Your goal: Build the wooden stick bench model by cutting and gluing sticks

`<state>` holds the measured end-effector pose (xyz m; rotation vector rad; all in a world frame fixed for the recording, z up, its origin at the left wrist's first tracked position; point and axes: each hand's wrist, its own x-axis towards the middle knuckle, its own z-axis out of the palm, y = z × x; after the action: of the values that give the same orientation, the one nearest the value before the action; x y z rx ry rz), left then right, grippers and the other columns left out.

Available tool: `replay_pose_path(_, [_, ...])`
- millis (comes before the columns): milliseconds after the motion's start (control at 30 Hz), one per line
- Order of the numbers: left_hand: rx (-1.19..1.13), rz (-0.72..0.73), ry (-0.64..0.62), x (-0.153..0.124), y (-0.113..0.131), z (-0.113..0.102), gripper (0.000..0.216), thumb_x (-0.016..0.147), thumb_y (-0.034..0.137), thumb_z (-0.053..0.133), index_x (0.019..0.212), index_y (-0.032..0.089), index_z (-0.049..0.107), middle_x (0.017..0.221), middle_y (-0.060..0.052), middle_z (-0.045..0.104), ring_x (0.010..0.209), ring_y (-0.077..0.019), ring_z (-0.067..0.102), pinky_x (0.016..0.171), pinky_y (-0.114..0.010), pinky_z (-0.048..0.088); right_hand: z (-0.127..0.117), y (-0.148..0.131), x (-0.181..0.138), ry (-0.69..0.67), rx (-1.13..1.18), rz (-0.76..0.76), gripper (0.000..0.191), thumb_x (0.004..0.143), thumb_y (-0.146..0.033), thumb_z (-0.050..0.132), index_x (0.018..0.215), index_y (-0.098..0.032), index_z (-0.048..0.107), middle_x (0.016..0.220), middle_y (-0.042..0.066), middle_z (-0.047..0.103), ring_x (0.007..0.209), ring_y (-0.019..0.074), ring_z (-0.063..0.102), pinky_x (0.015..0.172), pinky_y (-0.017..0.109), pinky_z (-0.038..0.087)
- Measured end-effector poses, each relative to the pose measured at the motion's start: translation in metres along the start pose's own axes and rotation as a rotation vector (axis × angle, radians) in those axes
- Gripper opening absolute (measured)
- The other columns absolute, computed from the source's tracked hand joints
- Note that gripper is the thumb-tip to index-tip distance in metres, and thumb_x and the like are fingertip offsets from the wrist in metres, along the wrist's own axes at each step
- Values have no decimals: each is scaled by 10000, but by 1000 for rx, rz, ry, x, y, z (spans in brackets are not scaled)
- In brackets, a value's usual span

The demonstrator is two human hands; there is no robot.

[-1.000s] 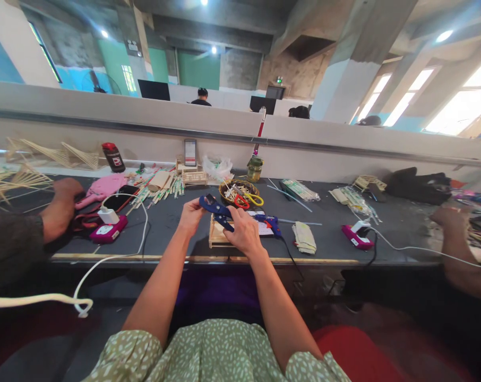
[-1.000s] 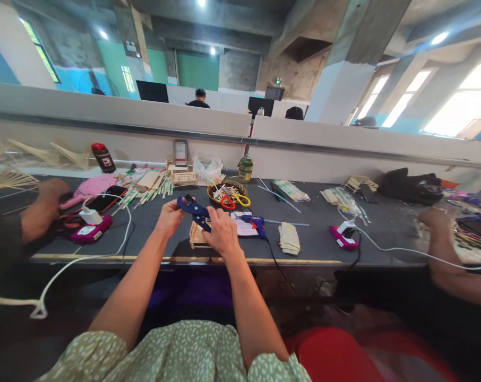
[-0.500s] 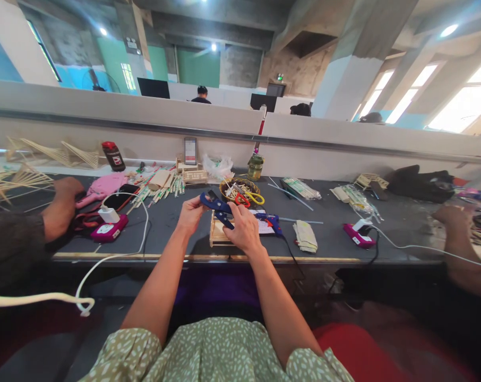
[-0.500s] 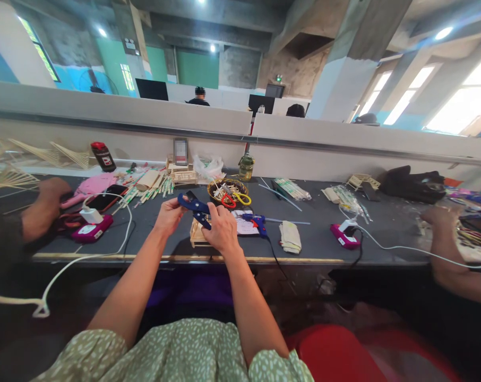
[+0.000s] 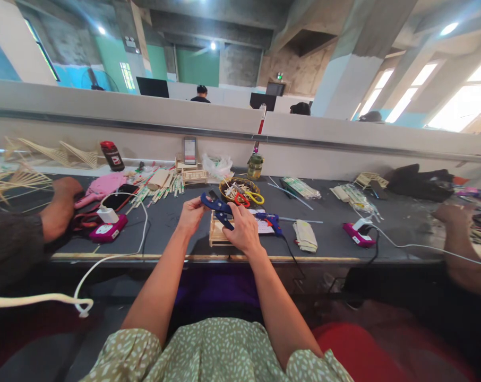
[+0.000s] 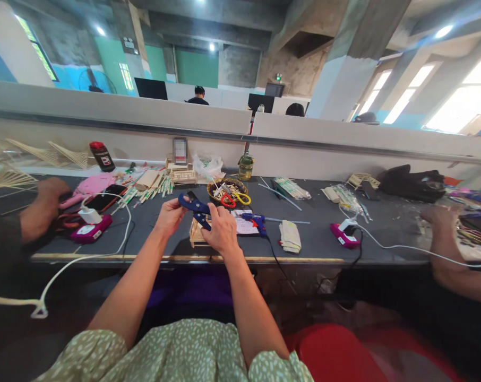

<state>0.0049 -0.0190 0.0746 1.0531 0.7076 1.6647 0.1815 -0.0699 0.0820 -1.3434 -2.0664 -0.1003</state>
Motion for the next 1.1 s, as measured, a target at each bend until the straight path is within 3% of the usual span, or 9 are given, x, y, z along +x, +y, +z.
replay_pose_path(400, [104,44,-22,1,2,-2,219,533,209,851,732,171,768,739,-14,727,696,-145,618,702,-259,489,-2,0,-1,-26,8,18,598,756,-269,608,1333,-203,466,1056,68,616,968,226,587,834,307,454])
replay_pose_path(633, [59,10,-18,1,3,-1,231,504,226,876,688,153,759,673,-33,713,646,-148,616,672,-268,483,-2,-2,2,-152,6,16,358,820,-289,586,1174,-247,564,959,28,686,893,208,638,721,270,450])
replay_pose_path(800, [-10,23,46,3,-2,-4,307,459,266,921,685,161,742,678,-9,711,616,-113,606,663,-243,474,-5,-6,2,-23,-71,4,605,770,-299,627,1342,-187,465,1095,104,615,980,250,577,848,332,441])
replay_pose_path(933, [-37,-3,-16,1,0,-1,319,499,251,915,759,159,754,761,-34,732,705,-139,649,741,-268,500,-6,-4,3,19,-68,28,628,752,-309,629,1340,-166,458,1079,105,584,985,263,547,870,356,434])
replay_pose_path(1100, [-76,-6,4,-1,2,3,354,435,233,935,736,176,759,730,-7,723,670,-112,624,717,-234,491,-4,-4,3,-1,-58,19,631,749,-299,626,1343,-180,452,1074,98,581,980,257,544,871,354,430])
